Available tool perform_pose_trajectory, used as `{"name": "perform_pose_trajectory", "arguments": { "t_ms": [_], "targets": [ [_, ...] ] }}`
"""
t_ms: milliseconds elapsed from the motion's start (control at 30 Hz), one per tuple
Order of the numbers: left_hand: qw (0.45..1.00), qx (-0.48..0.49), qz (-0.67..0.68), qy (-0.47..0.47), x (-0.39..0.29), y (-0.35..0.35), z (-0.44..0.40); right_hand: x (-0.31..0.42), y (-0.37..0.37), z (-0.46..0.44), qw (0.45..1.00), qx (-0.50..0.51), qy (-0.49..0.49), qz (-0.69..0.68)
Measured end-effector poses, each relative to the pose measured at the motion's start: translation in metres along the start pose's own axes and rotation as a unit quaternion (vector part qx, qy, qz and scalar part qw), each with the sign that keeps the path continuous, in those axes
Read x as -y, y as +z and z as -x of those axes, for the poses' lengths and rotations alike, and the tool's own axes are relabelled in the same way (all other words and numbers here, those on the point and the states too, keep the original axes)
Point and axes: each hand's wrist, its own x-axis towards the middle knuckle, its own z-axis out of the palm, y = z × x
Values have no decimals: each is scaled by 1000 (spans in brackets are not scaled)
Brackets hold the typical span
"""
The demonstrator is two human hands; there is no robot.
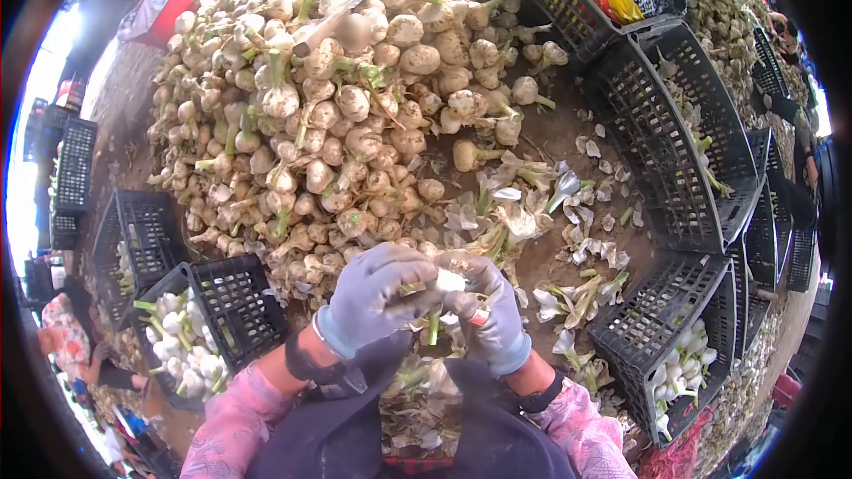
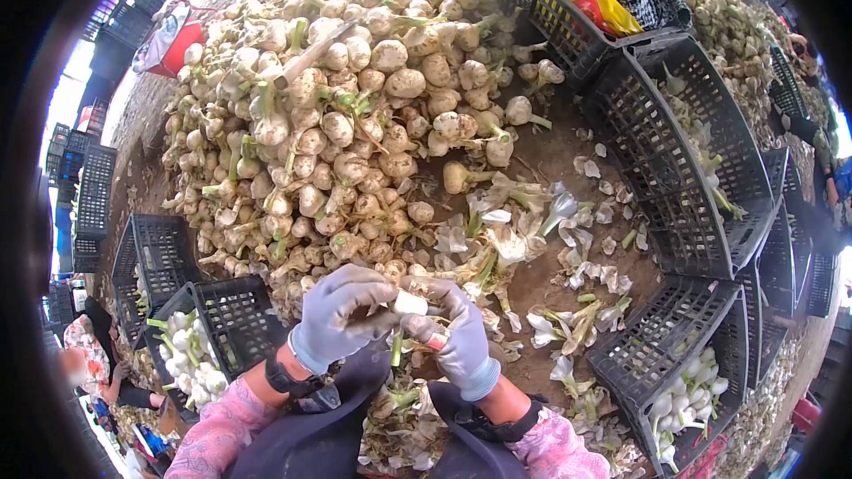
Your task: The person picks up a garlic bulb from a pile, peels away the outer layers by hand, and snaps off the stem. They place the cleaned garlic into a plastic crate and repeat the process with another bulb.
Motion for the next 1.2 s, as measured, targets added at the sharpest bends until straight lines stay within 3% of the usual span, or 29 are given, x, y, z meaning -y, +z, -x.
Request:
{"name": "perform_pose_trajectory", "arguments": {
  "t_ms": [233, 333, 433, 533, 667, 800, 1033, 1200],
  "targets": [
    [997, 32, -60, 48, 2, -4, 1, 5, -1, 7, 999, -4, 35, -13],
    [996, 17, -87, 24, -6, -2, 0, 5, 3, 7, 999, -9, 32, -17],
    [999, -22, -24, -31, -2, 2, 2, 5, 5, 5, 999, 8, 24, -39],
    [960, -112, 128, -223, 9, 3, 14, 2, 9, 2, 996, 1, 11, -90],
    [1000, 0, -27, 7, 1, -9, 3, 0, 3, 1, 999, 4, -2, -43],
    [988, 43, -131, 65, -2, -9, 6, 4, 0, 4, 1000, -2, -6, 0],
    [982, 31, -175, 65, -4, -7, 7, 1, 2, 6, 996, -2, -38, 79],
    [997, -21, -14, -71, 0, 2, 9, 1, 6, 4, 999, -3, -5, 42]
  ]
}}
